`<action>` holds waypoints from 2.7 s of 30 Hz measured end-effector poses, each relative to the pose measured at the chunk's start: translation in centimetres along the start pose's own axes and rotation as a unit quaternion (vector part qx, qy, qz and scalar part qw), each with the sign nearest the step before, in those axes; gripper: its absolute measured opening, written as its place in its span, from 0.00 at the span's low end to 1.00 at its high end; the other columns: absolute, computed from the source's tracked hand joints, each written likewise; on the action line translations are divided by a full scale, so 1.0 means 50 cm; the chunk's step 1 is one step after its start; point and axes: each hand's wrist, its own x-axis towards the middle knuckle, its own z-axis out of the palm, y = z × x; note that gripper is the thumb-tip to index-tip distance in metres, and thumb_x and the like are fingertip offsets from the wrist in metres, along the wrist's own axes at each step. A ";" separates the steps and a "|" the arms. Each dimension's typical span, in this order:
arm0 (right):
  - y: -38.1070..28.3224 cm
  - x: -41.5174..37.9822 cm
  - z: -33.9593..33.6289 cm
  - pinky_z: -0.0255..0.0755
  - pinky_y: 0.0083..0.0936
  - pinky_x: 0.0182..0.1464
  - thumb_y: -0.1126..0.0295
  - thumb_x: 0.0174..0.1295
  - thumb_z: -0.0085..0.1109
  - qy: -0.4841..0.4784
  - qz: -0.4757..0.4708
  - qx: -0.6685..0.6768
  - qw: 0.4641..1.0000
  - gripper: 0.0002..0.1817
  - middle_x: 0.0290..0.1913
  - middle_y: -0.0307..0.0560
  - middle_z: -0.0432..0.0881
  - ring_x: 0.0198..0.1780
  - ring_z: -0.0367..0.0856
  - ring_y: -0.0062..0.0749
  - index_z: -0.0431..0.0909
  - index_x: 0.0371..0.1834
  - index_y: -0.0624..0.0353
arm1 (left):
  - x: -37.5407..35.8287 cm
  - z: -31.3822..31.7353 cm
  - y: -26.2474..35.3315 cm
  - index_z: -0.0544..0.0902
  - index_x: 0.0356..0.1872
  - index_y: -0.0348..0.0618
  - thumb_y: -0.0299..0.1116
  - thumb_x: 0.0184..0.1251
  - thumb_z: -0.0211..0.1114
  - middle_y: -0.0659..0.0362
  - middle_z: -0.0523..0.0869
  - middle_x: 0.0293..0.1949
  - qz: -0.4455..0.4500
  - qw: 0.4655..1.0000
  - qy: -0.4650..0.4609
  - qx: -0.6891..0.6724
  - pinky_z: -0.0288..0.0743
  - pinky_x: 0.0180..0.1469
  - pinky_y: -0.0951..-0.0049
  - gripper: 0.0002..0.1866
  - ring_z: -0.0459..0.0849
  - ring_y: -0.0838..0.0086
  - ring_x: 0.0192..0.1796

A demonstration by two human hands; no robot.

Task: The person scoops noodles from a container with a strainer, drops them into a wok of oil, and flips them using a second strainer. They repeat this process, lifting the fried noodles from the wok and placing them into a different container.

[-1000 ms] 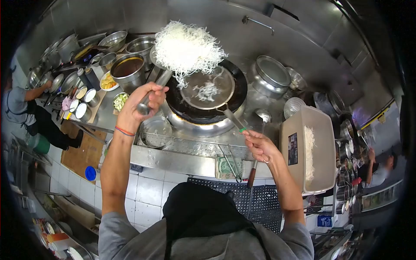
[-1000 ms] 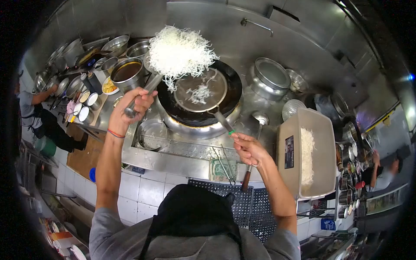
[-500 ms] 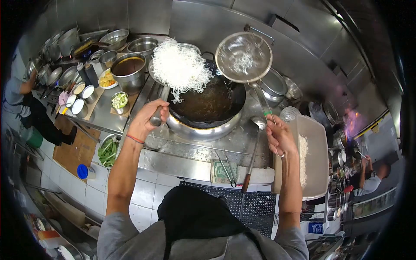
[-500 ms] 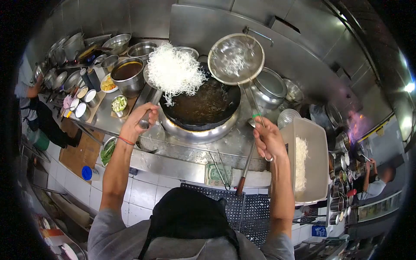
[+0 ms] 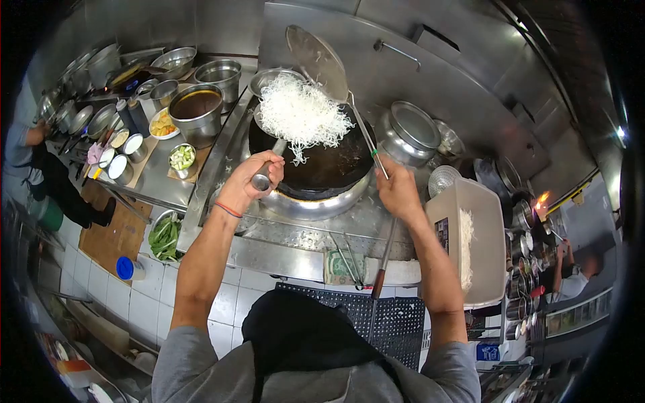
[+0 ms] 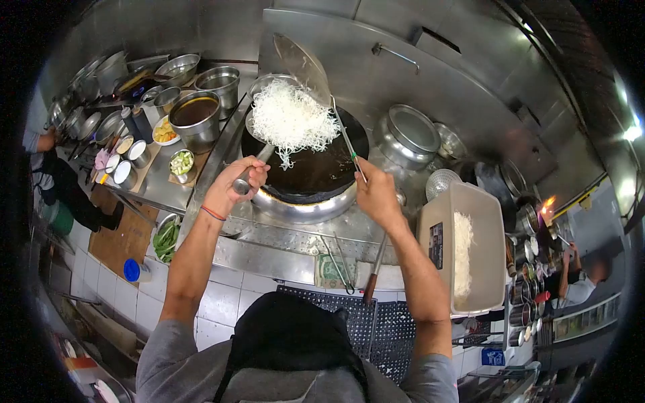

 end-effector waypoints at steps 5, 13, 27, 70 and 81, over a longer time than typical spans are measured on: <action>-0.004 -0.020 -0.001 0.74 0.34 0.41 0.77 0.61 0.54 -0.013 0.042 0.053 0.998 0.17 0.38 0.65 0.81 0.39 0.82 0.56 0.76 0.55 0.61 | -0.005 0.011 0.000 0.71 0.38 0.31 0.24 0.59 0.58 0.60 0.74 0.20 0.020 0.999 0.014 0.023 0.72 0.16 0.81 0.08 0.73 0.80 0.18; 0.007 -0.058 -0.007 0.72 0.24 0.36 0.78 0.64 0.52 0.013 0.108 0.103 0.989 0.17 0.32 0.55 0.84 0.31 0.76 0.19 0.75 0.56 0.65 | -0.022 0.045 0.010 0.69 0.42 0.31 0.24 0.61 0.57 0.62 0.72 0.20 0.010 0.999 0.028 0.018 0.71 0.15 0.82 0.11 0.72 0.81 0.17; 0.114 -0.107 0.042 0.53 0.22 0.07 0.74 0.70 0.43 0.064 0.251 0.365 0.894 0.22 0.24 0.41 0.70 0.09 0.64 0.20 0.61 0.67 0.64 | -0.153 0.173 0.034 0.62 0.52 0.28 0.26 0.65 0.53 0.60 0.70 0.23 0.044 0.999 0.005 -0.019 0.69 0.14 0.81 0.18 0.72 0.79 0.19; -0.016 -0.165 0.124 0.67 0.16 0.34 0.76 0.66 0.52 -0.275 0.009 0.184 0.944 0.16 0.30 0.39 0.80 0.31 0.72 0.15 0.76 0.57 0.62 | -0.413 -0.245 -0.378 0.69 0.52 0.37 0.25 0.62 0.54 0.61 0.70 0.24 0.245 0.954 0.172 -0.017 0.64 0.14 0.81 0.17 0.67 0.82 0.18; 0.026 -0.142 0.088 0.74 0.33 0.34 0.81 0.57 0.56 -0.062 0.001 0.014 0.998 0.21 0.37 0.67 0.81 0.30 0.82 0.47 0.75 0.56 0.65 | -0.399 -0.277 -0.383 0.70 0.52 0.38 0.25 0.62 0.55 0.62 0.70 0.24 0.231 0.959 0.163 -0.034 0.64 0.13 0.82 0.16 0.67 0.82 0.18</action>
